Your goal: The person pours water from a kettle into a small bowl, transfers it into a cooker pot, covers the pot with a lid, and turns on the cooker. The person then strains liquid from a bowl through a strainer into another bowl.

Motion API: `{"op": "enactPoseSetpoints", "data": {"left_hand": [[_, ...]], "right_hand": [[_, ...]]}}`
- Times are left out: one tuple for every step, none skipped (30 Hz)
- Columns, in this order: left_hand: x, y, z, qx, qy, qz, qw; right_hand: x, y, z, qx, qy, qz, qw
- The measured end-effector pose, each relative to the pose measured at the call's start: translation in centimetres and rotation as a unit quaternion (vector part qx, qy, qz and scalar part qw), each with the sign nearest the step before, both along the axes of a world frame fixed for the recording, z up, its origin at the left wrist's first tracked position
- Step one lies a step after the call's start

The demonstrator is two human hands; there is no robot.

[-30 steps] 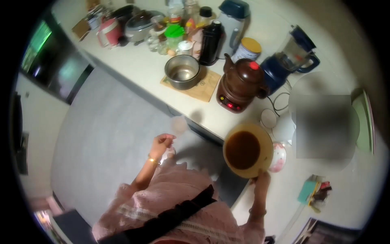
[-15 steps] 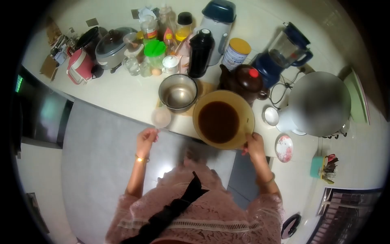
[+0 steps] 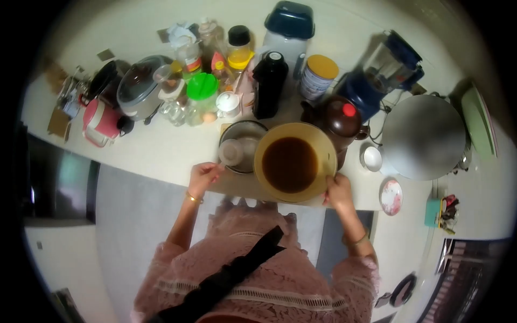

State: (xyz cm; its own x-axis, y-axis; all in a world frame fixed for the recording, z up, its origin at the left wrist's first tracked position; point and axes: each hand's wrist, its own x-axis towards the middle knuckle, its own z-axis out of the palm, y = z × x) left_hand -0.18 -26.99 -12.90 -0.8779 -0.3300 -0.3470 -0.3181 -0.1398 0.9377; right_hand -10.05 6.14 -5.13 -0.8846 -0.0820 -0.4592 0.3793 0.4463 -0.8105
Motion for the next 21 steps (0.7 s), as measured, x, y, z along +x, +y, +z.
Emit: {"op": "enactPoseSetpoints", "data": {"left_hand": [[-0.7, -0.8, -0.2, -0.008, -0.005, -0.022, 1.000], [-1.4, -1.5, -0.4, -0.004, -0.005, -0.039, 0.999], [-2.0, -2.3, -0.8, -0.020, 0.009, -0.064, 0.998], [-2.5, -3.1, -1.1, -0.036, 0.024, -0.089, 0.995], [-3.1, -3.8, -1.3, -0.032, 0.025, -0.108, 0.993], [-3.7, -4.3, -1.5, -0.015, 0.019, -0.118, 0.993], [-4.3, -4.7, -1.6, 0.001, 0.013, -0.128, 0.992], [-4.7, -5.1, -1.7, 0.018, 0.004, -0.138, 0.990], [-5.1, -5.6, -2.3, 0.009, -0.012, -0.168, 0.986], [-5.4, -5.7, -2.5, 0.013, -0.013, -0.182, 0.983], [-5.7, -5.8, -2.7, 0.015, -0.014, -0.184, 0.983], [-5.9, -6.0, -2.7, 0.016, -0.016, -0.186, 0.982], [-6.1, -6.3, -2.6, 0.017, -0.017, -0.197, 0.980], [-6.1, -6.5, -2.5, 0.025, -0.017, -0.206, 0.978], [-6.3, -6.7, -2.4, 0.033, -0.017, -0.215, 0.976], [-6.4, -6.8, -2.5, 0.035, -0.019, -0.223, 0.974], [-6.4, -6.9, -2.8, 0.039, -0.036, -0.223, 0.973], [-6.3, -7.0, -3.1, 0.044, -0.054, -0.220, 0.973], [-6.2, -7.2, -3.5, 0.045, -0.056, -0.220, 0.973], [-6.3, -7.3, -3.8, 0.039, -0.044, -0.229, 0.972], [-6.5, -7.4, -4.0, 0.031, -0.031, -0.239, 0.970]], "right_hand": [[0.3, -0.7, 0.4, 0.003, -0.001, -0.016, 1.000], [0.7, -1.4, 0.8, 0.011, 0.001, -0.028, 1.000], [1.2, -2.2, 1.1, 0.018, 0.002, -0.042, 0.999], [1.7, -3.0, 1.4, 0.021, 0.001, -0.061, 0.998], [2.1, -3.7, 1.7, 0.028, 0.002, -0.076, 0.997], [2.6, -4.5, 2.0, 0.034, 0.004, -0.091, 0.995], [3.1, -4.9, 1.7, 0.037, 0.013, -0.106, 0.994], [3.6, -5.6, 1.9, 0.041, 0.013, -0.123, 0.991], [4.1, -6.1, 2.1, 0.056, 0.013, -0.136, 0.989], [4.6, -6.7, 2.5, 0.070, 0.013, -0.146, 0.987], [5.0, -7.4, 2.8, 0.074, 0.009, -0.161, 0.984], [5.4, -8.1, 3.0, 0.076, 0.007, -0.173, 0.982], [5.9, -8.7, 3.2, 0.079, 0.011, -0.181, 0.980], [6.3, -9.1, 3.2, 0.081, 0.015, -0.189, 0.978], [6.6, -9.5, 3.3, 0.083, 0.013, -0.199, 0.976], [6.9, -9.9, 3.4, 0.085, 0.022, -0.200, 0.976], [7.2, -10.2, 3.4, 0.088, 0.030, -0.198, 0.976], [7.5, -10.4, 3.4, 0.090, 0.026, -0.200, 0.975], [7.6, -10.5, 3.4, 0.091, 0.017, -0.209, 0.973], [7.5, -10.6, 3.5, 0.091, 0.010, -0.217, 0.972], [7.4, -10.8, 3.5, 0.090, 0.012, -0.215, 0.972]]}}
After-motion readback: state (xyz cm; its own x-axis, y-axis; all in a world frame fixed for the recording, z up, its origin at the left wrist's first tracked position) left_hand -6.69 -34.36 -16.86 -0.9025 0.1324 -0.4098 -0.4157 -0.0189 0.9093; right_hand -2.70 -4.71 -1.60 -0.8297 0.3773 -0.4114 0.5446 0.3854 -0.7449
